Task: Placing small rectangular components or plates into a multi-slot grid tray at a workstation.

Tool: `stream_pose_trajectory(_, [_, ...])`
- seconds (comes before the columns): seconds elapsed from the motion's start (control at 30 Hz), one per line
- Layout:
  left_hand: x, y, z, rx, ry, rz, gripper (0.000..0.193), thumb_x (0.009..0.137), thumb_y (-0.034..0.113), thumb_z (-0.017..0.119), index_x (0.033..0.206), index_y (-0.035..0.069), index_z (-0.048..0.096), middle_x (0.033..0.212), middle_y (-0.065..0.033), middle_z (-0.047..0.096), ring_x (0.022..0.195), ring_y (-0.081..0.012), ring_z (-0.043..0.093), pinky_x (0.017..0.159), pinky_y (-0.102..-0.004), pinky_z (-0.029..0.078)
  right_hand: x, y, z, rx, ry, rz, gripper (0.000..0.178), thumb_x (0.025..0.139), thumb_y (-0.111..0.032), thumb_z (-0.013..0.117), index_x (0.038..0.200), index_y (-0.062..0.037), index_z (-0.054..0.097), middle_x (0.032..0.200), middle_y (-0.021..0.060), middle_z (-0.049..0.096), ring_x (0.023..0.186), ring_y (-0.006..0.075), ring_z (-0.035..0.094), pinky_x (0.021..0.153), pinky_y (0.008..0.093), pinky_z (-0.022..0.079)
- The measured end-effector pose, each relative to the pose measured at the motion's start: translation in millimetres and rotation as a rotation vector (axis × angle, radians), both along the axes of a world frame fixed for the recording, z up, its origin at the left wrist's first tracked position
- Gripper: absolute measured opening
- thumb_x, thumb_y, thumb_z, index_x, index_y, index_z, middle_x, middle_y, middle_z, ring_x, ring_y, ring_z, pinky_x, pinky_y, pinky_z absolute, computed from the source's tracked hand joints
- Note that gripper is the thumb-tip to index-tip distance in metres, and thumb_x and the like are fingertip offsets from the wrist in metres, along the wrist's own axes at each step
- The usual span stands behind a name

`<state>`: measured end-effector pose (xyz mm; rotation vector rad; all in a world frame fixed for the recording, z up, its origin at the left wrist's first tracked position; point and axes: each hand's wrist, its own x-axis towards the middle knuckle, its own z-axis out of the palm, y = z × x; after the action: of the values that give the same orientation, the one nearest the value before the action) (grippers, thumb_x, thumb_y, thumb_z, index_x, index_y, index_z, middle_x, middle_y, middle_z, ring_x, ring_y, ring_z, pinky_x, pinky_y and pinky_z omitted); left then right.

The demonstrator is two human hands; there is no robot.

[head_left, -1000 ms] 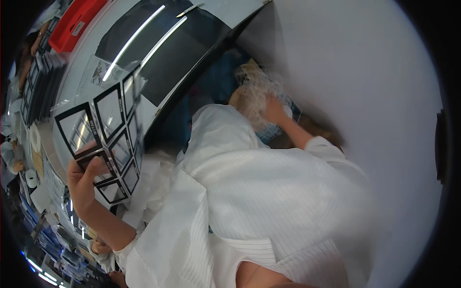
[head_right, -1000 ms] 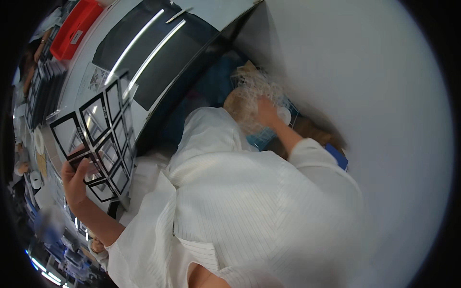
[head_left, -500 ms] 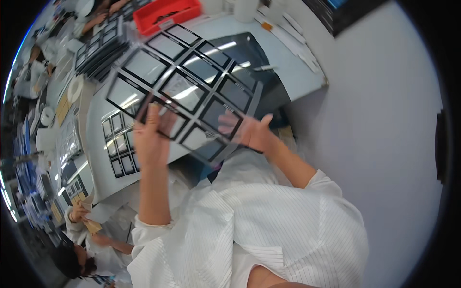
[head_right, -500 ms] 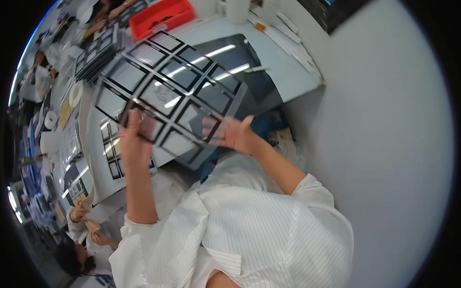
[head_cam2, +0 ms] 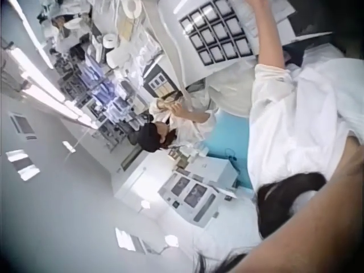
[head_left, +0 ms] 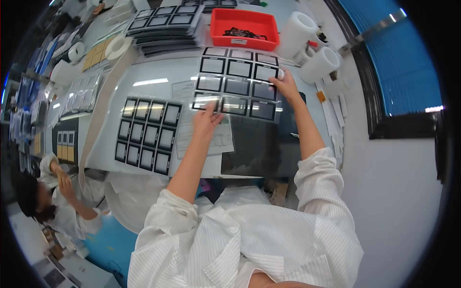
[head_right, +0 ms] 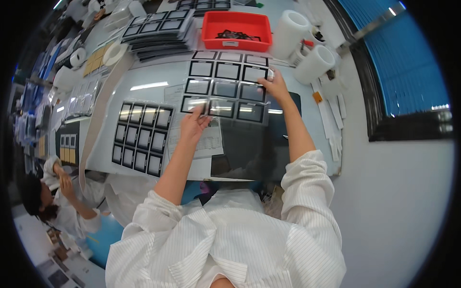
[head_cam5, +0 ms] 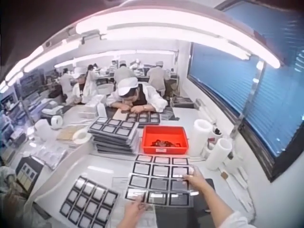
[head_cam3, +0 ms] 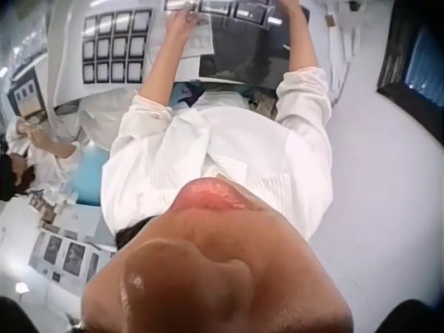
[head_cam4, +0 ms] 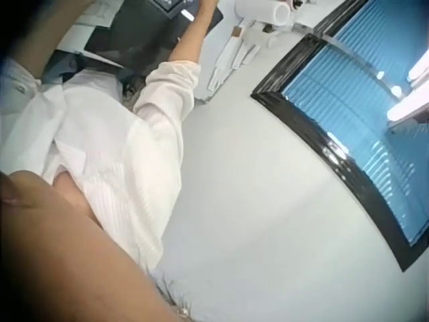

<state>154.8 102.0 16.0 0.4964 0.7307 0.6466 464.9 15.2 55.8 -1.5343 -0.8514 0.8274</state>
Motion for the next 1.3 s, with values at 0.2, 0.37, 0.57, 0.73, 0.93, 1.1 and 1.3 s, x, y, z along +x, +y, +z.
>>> stream_pose_trajectory(0.2, [54, 12, -32, -0.217, 0.178, -0.118, 0.027, 0.095, 0.019, 0.052, 0.102, -0.008, 0.050, 0.094, -0.0224, 0.063, 0.083, -0.0287, 0.067, 0.066, -0.0297, 0.058, 59, 25, -68, -0.273, -0.313, -0.259, 0.073, 0.071, -0.020, 0.079, 0.126, 0.0030, 0.038, 0.076, 0.0103, 0.064, 0.067, 0.0157, 0.060, 0.059, 0.0286, 0.048])
stream_pose_trajectory(0.37, [67, 10, -28, -0.240, 0.218, -0.108, 0.036, 0.097, 0.025, 0.049, 0.103, -0.011, 0.049, 0.098, -0.0254, 0.063, 0.086, -0.0307, 0.067, 0.067, -0.0308, 0.058, 70, 29, -61, -0.425, -0.571, -0.351, 0.069, 0.070, -0.025, 0.079, 0.123, 0.0026, 0.044, 0.080, 0.0129, 0.064, 0.074, 0.0246, 0.062, 0.067, 0.0343, 0.050])
stream_pose_trajectory(0.57, [4, -25, -6, 0.297, 0.472, -0.227, 0.040, 0.090, 0.037, 0.058, 0.082, -0.002, 0.063, 0.069, -0.0082, 0.066, 0.061, -0.0167, 0.064, 0.053, -0.0239, 0.050, -43, 37, -46, -0.052, -0.936, -0.103, 0.040, 0.077, -0.020, 0.067, 0.111, -0.0003, 0.057, 0.108, 0.0193, 0.057, 0.099, 0.0338, 0.056, 0.088, 0.0414, 0.044])
stream_pose_trajectory(0.73, [-99, -36, 27, 1.518, 1.500, 0.143, 0.047, 0.075, 0.022, 0.073, 0.112, 0.001, 0.054, 0.117, -0.0158, 0.055, 0.109, -0.0304, 0.051, 0.084, -0.0407, 0.047, -209, 74, -45, -0.052, -0.405, 0.490, 0.034, 0.081, -0.012, 0.063, 0.111, 0.0011, 0.056, 0.096, 0.0104, 0.062, 0.085, 0.0169, 0.061, 0.074, 0.0294, 0.051])
stream_pose_trajectory(0.93, [-145, -9, 7, 1.298, 1.701, -0.154, 0.052, 0.075, 0.026, 0.073, 0.114, -0.002, 0.051, 0.126, -0.0205, 0.049, 0.114, -0.0382, 0.049, 0.088, -0.0416, 0.047, -263, 96, -62, -0.171, -0.176, 0.271, 0.030, 0.082, -0.013, 0.062, 0.108, 0.0020, 0.058, 0.091, 0.0087, 0.063, 0.080, 0.0134, 0.061, 0.069, 0.0269, 0.050])
stream_pose_trajectory(1.1, [-152, 3, 8, 1.338, 1.645, -0.283, 0.042, 0.080, 0.024, 0.069, 0.107, -0.005, 0.053, 0.114, -0.0235, 0.054, 0.104, -0.0391, 0.055, 0.077, -0.0399, 0.052, -271, 66, -68, -0.209, -0.165, 0.365, 0.029, 0.082, -0.015, 0.063, 0.105, 0.0023, 0.059, 0.087, 0.0099, 0.065, 0.075, 0.0154, 0.063, 0.067, 0.0283, 0.051])
stream_pose_trajectory(1.3, [-167, 20, 19, 1.275, 1.502, -0.460, 0.029, 0.085, 0.023, 0.061, 0.098, -0.002, 0.053, 0.102, -0.0203, 0.056, 0.098, -0.0381, 0.057, 0.075, -0.0432, 0.051, -319, 85, -32, -0.345, 0.324, 0.359, 0.023, 0.084, -0.014, 0.061, 0.097, 0.0049, 0.057, 0.080, 0.0120, 0.066, 0.065, 0.0185, 0.065, 0.058, 0.0279, 0.053])
